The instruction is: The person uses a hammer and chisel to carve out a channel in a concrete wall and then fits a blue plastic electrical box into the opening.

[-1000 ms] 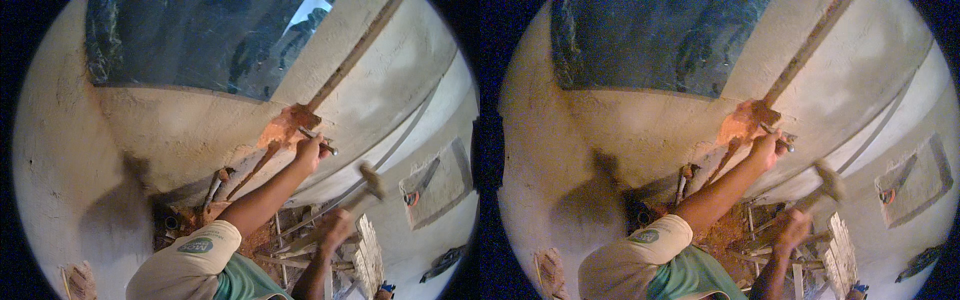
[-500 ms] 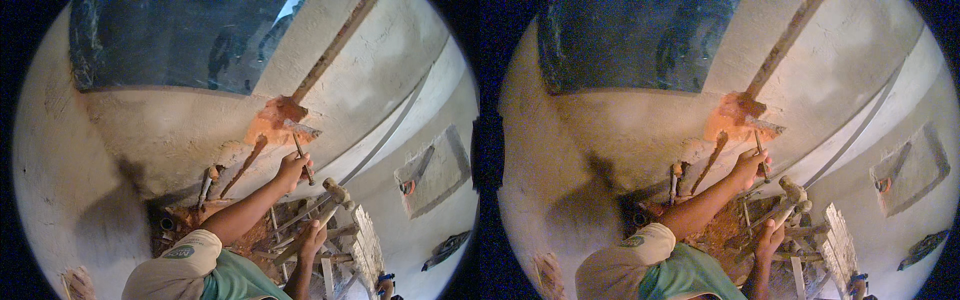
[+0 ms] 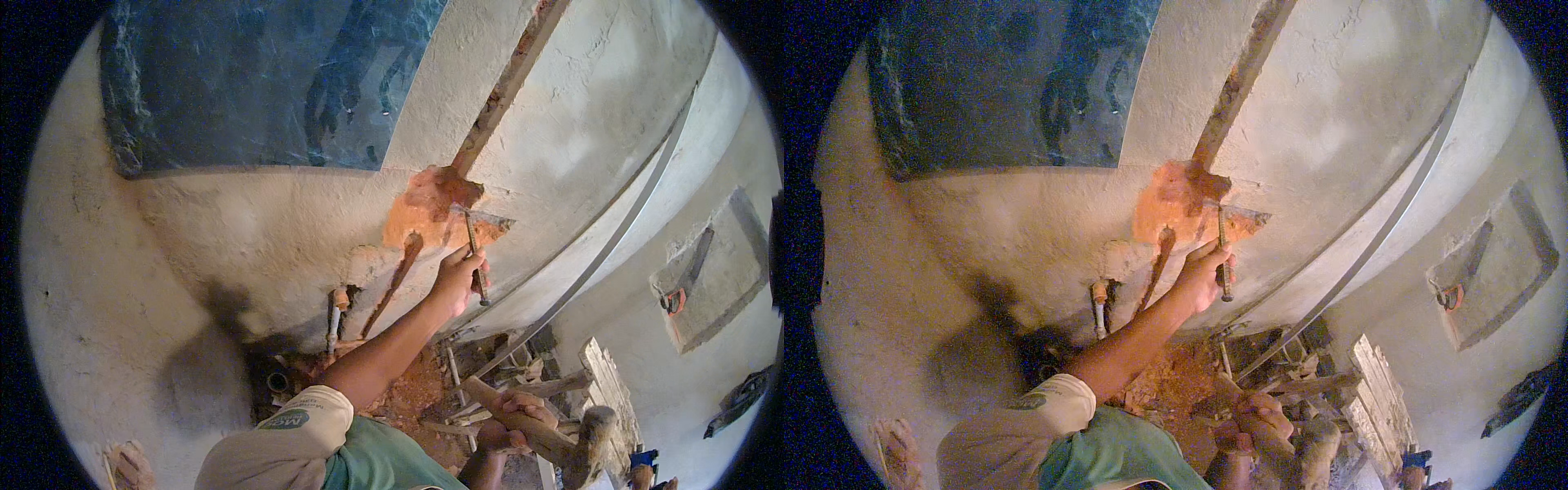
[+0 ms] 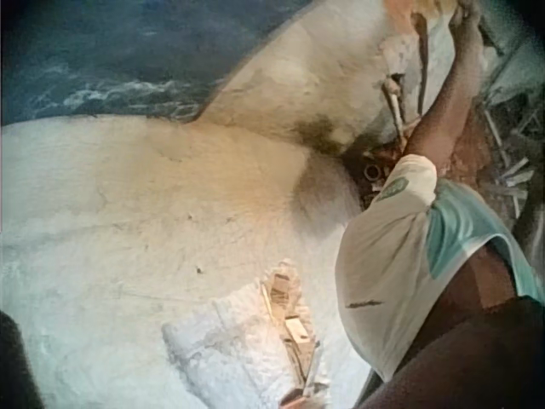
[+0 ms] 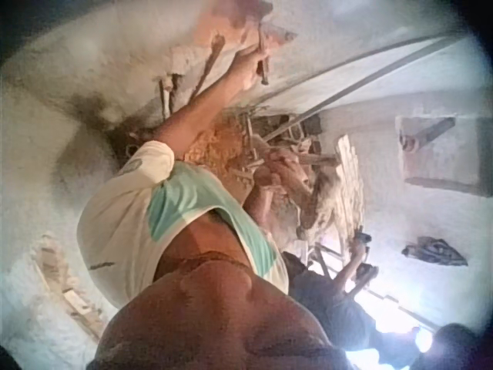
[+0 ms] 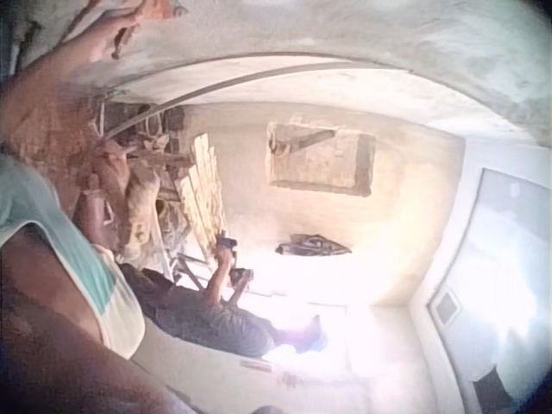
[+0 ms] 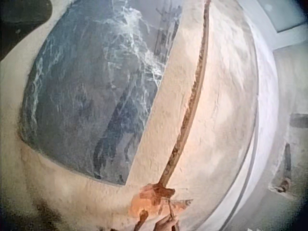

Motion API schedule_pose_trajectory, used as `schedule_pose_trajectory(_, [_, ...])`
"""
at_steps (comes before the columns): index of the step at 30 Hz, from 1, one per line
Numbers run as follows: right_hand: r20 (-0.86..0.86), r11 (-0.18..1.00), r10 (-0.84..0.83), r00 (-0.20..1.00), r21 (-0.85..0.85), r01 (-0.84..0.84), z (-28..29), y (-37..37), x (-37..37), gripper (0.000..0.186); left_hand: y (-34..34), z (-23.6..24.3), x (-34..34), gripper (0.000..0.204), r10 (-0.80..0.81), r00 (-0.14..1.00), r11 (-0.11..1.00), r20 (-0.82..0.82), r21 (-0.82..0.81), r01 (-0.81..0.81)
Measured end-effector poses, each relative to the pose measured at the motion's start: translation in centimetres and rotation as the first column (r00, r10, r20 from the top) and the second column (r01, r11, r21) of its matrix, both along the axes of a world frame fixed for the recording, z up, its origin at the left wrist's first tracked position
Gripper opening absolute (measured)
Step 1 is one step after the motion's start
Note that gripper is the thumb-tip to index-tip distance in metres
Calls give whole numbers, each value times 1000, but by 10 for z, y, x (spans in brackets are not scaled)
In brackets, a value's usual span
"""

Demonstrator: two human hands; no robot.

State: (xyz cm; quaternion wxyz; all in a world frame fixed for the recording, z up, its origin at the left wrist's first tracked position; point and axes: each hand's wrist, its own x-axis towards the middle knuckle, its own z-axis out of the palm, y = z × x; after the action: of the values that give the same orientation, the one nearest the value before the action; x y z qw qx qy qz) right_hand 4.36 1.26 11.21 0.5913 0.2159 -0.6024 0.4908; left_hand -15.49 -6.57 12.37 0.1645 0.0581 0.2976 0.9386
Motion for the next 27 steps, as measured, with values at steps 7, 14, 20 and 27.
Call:
schedule_pose_trajectory(7, [363, 959, -245, 899, 225, 171, -36, -11, -29, 40, -11, -1, -7, 16, -37, 999, 999, -33, 33, 38])
schedule_pose_trajectory(14, [317, 929, -362, 877, 200, 311, -24, -4, -24, 33, -12, 5, -13, 14, -29, 999, 998, 39, 50, 27])
schedule_pose_trajectory(20, [531, 987, -151, 834, 32, 158, -27, -13, -50, 36, -1, 17, -23, 16, 9, 996, 991, 92, 135, -22])
schedule_pose_trajectory(27, [237, 949, -316, 919, 105, 299, 36, 4, -35, 55, 5, 26, -29, 15, 1, 989, 988, 151, 154, -24])
